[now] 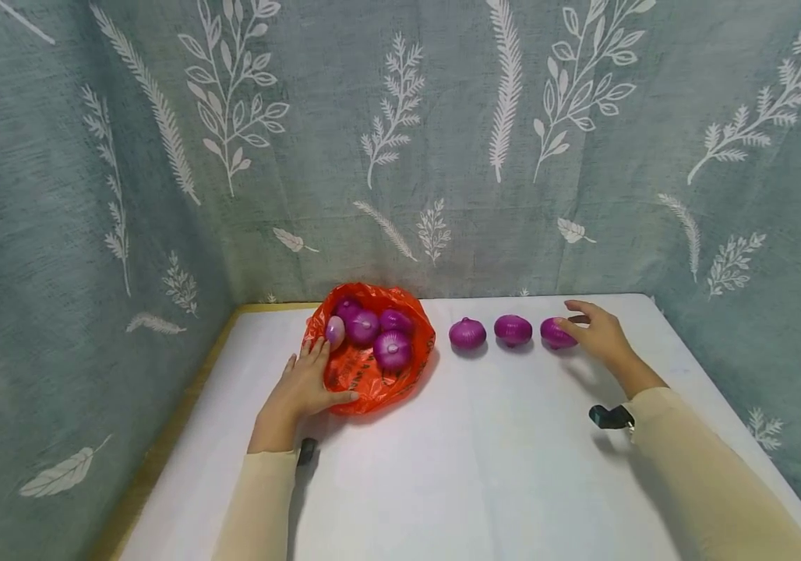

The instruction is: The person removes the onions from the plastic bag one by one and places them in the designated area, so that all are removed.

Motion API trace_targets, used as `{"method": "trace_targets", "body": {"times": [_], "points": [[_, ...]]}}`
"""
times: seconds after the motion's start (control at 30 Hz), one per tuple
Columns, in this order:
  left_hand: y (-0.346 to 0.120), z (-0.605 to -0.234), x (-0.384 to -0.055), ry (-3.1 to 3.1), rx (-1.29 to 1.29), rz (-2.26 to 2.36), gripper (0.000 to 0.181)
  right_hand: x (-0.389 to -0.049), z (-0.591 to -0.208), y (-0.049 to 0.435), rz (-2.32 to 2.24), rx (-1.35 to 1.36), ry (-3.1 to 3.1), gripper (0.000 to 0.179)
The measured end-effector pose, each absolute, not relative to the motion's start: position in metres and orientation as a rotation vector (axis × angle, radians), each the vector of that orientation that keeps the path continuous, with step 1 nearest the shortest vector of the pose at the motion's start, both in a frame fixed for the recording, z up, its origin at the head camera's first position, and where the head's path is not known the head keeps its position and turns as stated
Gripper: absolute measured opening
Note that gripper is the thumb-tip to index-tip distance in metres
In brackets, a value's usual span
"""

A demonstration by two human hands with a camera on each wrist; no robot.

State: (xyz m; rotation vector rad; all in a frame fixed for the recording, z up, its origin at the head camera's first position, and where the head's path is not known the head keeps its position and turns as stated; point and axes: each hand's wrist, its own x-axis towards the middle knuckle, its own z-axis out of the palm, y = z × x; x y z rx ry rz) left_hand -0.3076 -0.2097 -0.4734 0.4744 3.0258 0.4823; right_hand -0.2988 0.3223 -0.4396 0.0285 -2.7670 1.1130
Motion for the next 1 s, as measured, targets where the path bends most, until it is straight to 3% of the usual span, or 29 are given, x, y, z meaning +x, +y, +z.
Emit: {"method": "trace_targets", "body": {"times": [0.7,1.0], "points": [[-0.217,-0.48,-0.309,3.084,0.533,0.484,0.131,-0.33,-0.436,0.229,1.468,0.118,-2.665,0.061],[-0.224,-0.468,-0.309,3.114,0.548,0.456,0.12,-0.342,-0.438,0.181,1.51,0.175,-2.661,0.055]]}}
